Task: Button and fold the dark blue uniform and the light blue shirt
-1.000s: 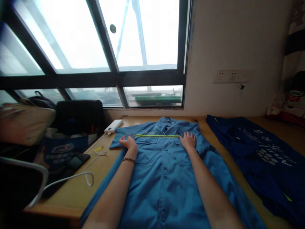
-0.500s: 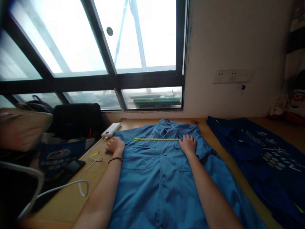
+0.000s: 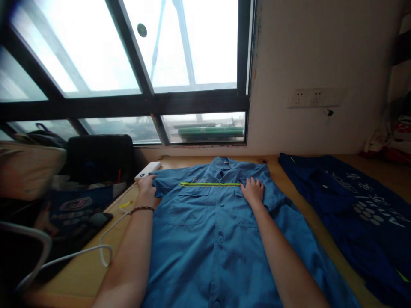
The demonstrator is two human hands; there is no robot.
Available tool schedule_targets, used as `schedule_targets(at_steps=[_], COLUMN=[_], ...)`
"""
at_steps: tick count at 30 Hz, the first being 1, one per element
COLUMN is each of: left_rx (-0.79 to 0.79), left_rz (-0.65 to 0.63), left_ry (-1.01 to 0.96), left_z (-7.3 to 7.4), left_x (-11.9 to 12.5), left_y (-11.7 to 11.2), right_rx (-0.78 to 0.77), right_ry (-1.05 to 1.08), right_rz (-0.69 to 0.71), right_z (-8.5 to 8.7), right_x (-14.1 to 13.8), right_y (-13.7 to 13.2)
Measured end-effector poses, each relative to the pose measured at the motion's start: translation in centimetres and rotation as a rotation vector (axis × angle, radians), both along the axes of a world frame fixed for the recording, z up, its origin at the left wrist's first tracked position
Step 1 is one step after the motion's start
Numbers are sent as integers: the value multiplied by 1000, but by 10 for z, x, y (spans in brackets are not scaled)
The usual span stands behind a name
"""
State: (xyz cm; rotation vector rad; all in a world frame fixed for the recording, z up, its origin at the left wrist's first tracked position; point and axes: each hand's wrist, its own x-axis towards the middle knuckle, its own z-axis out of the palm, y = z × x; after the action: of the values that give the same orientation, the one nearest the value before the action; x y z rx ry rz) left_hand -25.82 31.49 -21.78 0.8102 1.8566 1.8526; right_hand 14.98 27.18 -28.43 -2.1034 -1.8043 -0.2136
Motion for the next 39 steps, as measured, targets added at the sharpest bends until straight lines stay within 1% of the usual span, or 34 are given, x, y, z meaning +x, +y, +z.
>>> schedule_targets(at_steps=[1,2,3,5,6,7,8,10,12,13,15,17,20,22,24,26,28,29,30,31,33,34,35,36,37,39], left_rx=[39,66,82,104,110,115,122,132,80,30,-93,-216,-383,-452,-479,-486,-484,-460,-418,-374,-346,-382,-439,-496,-536,-524], left_rz=[-26,-85,-181,-491,-609,-677,-680,-591,-537,-541,-568,-588,-594,-600,-604,-608,-636,-641,-620,-561,-368,-288,-246,-248,-281,-378], left_ry=[-5,3,19,82,123,171,223,362,559,675,902,1085,1253,1295,1302,1281,1228,1195,1157,1109,974,882,784,695,625,547], left_z=[7,15,23,40,47,52,56,55,47,40,21,-2,-36,-52,-61,-64,-63,-61,-59,-55,-46,-41,-37,-32,-29,-24], left_x=[7,15,23,39,46,52,56,62,66,69,80,95,113,119,119,117,113,109,105,99,84,75,67,60,55,49], left_y=[1,1,0,-5,-7,-9,-10,-7,-2,1,3,1,-5,-7,-5,1,8,12,16,21,30,35,40,45,50,60], right_rx=[2,3,4,8,11,15,20,26,21,15,3,-5,-16,-25,-32,-89,-179,-214,-226,-211,-158,-148,-153,-170,-193,-230], right_ry=[-2,-3,-4,-8,-10,-11,-12,-13,-14,-15,-18,-22,-32,-38,-21,70,199,257,298,325,373,403,440,483,530,625], right_rz=[-3,-7,-9,-6,-3,0,2,2,-1,-3,-4,-5,-6,-12,-25,-18,13,28,31,21,-39,-76,-108,-132,-144,-147], right_z=[0,0,-1,-2,-2,-3,-3,-4,-4,-4,-3,-2,-2,-2,0,8,23,32,41,49,62,64,64,62,58,46], right_x=[0,0,0,0,0,0,0,0,0,-1,-1,0,-2,-6,-10,-10,0,9,21,35,65,79,91,102,109,117], right_y=[0,1,1,1,1,2,2,1,1,1,1,1,-1,-4,-4,1,14,22,32,42,60,67,73,79,83,91])
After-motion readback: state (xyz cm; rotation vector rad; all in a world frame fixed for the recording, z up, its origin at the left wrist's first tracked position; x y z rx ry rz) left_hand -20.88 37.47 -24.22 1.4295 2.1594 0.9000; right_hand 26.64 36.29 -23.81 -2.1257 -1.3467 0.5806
